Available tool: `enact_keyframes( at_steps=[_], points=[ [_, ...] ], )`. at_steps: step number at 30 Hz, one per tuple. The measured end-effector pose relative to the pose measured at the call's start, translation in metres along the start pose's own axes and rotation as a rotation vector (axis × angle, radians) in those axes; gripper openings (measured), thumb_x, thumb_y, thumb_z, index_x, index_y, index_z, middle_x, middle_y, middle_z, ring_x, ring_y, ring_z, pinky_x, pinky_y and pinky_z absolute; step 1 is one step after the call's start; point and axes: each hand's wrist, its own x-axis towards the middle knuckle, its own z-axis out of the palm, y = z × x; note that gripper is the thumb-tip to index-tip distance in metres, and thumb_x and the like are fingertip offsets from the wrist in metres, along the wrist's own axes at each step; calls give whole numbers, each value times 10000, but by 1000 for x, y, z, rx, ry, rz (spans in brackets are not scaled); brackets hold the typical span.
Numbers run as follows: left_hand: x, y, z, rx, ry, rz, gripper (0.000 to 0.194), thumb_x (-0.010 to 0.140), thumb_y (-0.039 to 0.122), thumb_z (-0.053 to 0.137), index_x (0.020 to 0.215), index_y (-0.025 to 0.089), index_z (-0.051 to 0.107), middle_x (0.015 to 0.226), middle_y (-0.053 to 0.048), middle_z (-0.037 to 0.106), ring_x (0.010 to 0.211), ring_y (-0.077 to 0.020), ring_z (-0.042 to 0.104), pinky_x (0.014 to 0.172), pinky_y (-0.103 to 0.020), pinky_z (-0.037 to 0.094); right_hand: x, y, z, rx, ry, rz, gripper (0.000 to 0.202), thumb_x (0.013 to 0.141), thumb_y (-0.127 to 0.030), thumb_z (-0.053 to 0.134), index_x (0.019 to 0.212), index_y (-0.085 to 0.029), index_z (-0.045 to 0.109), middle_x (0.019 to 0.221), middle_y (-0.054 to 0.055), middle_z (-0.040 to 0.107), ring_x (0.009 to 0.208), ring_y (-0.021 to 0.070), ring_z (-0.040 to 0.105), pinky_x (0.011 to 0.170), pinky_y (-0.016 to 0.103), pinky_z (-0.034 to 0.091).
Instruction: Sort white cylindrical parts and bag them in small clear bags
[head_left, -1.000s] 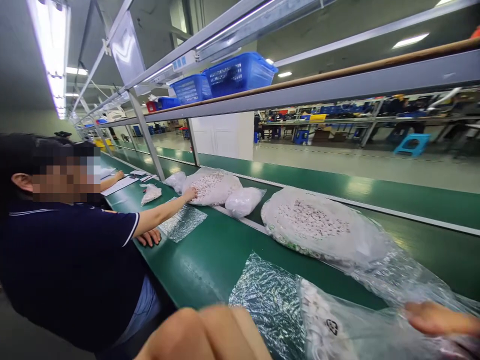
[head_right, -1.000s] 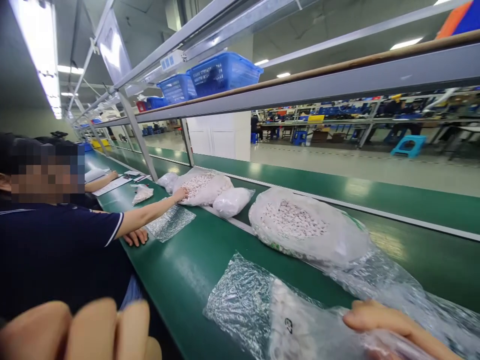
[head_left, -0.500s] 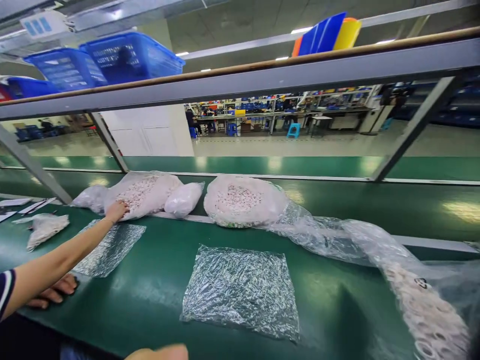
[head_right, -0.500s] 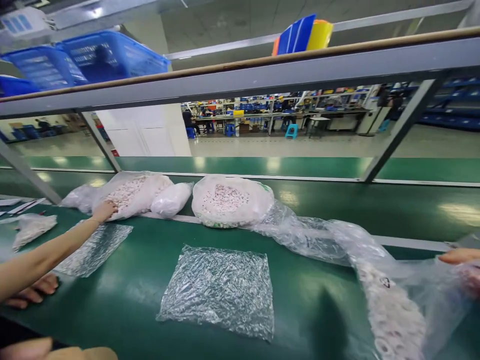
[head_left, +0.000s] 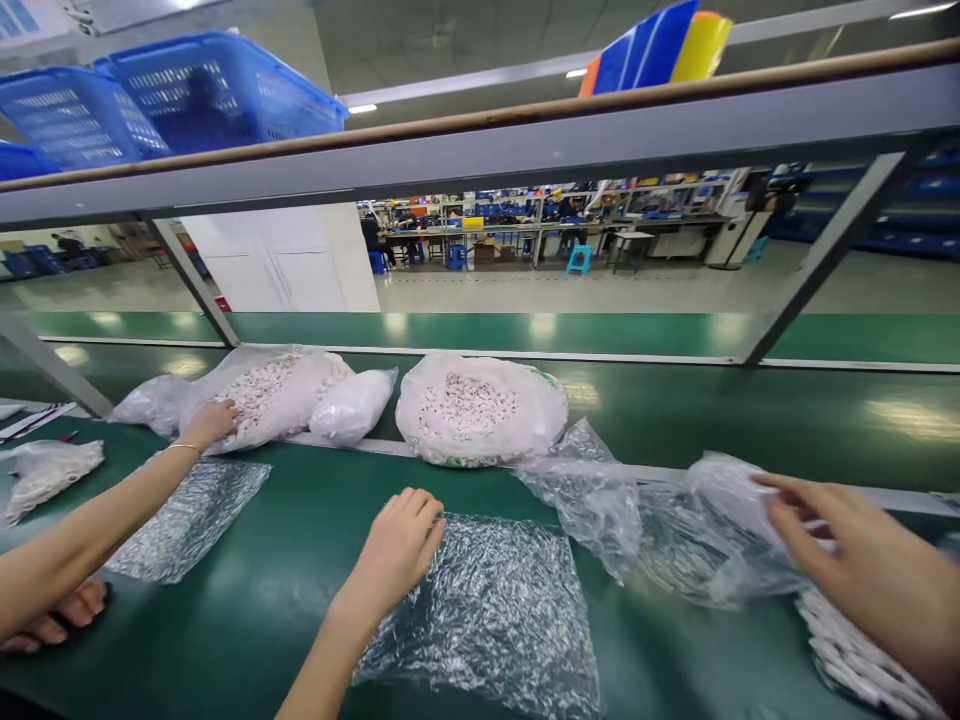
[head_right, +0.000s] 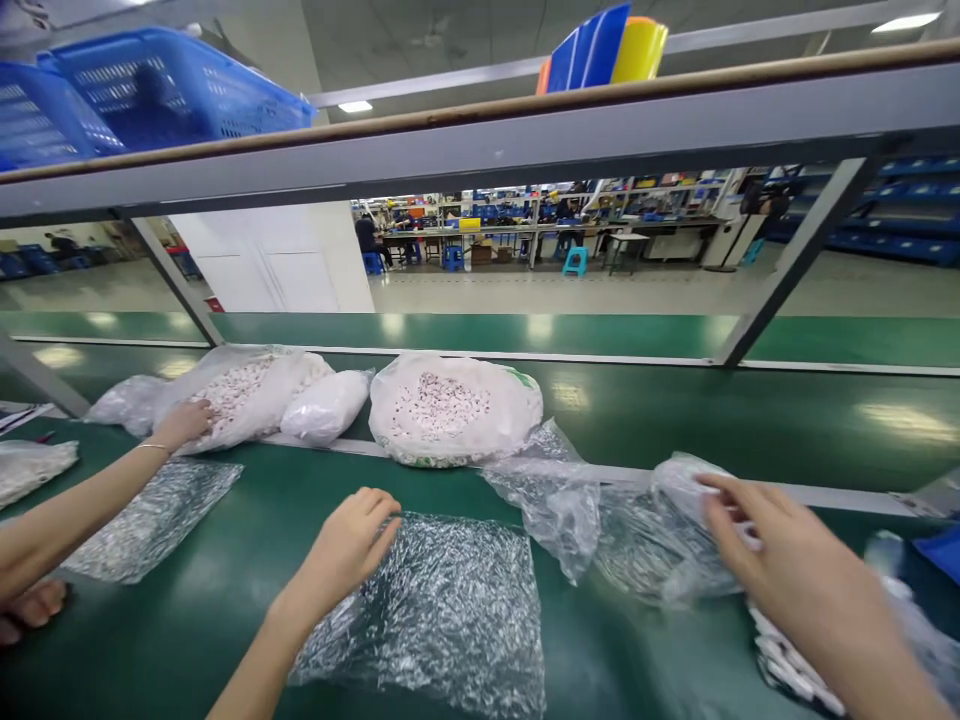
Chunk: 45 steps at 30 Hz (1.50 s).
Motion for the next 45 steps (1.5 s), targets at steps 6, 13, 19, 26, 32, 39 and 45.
enact_keyframes(
  at_steps=[6,13,19,26,32,39,45],
  points=[
    [-14,-16,53,-90,-169,-87,149,967,192,409,950,202,557,967,-46,598,898,-209,552,789,-347,459,69,-152,58,352,-357,-414,358,988,-430,379,1189,-241,606,1150,96,661,999,242,646,784,338,535],
    [-20,-26,75,-215,-121,-98,156,953,184,440,1035,204,571,1002,-59,602,944,-225,540,823,-364,451,194,-273,189,68,-591,-548,262,952,-315,579,1154,-152,617,1188,92,631,1052,219,617,926,432,500],
    [-23,-29,69,-238,-89,-138,144,946,161,448,1026,213,555,994,-52,608,925,-224,548,787,-363,465,250,-286,256,-101,-555,-462,342,947,-349,589,1236,-167,564,1246,94,581,1052,230,606,885,445,523],
    [-22,-24,63,-250,-95,-97,157,951,151,431,1037,214,547,987,-53,606,902,-217,549,760,-355,475,238,-275,288,-154,-489,-481,348,948,-344,589,1245,-166,557,1248,98,578,1048,229,607,880,439,526],
    [-24,-26,63,-292,-44,-132,149,950,149,434,998,209,561,965,-48,615,900,-207,565,770,-341,481,241,-272,278,-164,-494,-476,326,949,-350,587,1213,-158,573,1201,88,602,1015,220,620,859,430,534],
    [-23,-30,52,-424,22,-197,201,962,207,412,964,209,613,935,-61,639,890,-209,583,789,-336,475,240,-278,242,73,-564,-410,309,955,-351,577,1206,-170,580,1206,82,601,1010,214,620,856,420,536],
    [-14,-23,34,-1082,191,-560,308,967,398,438,941,191,665,965,-73,672,919,-210,620,861,-350,493,220,-275,207,367,-686,-313,284,967,-392,551,1099,-147,607,981,37,648,767,142,637,672,303,555]
  ],
)
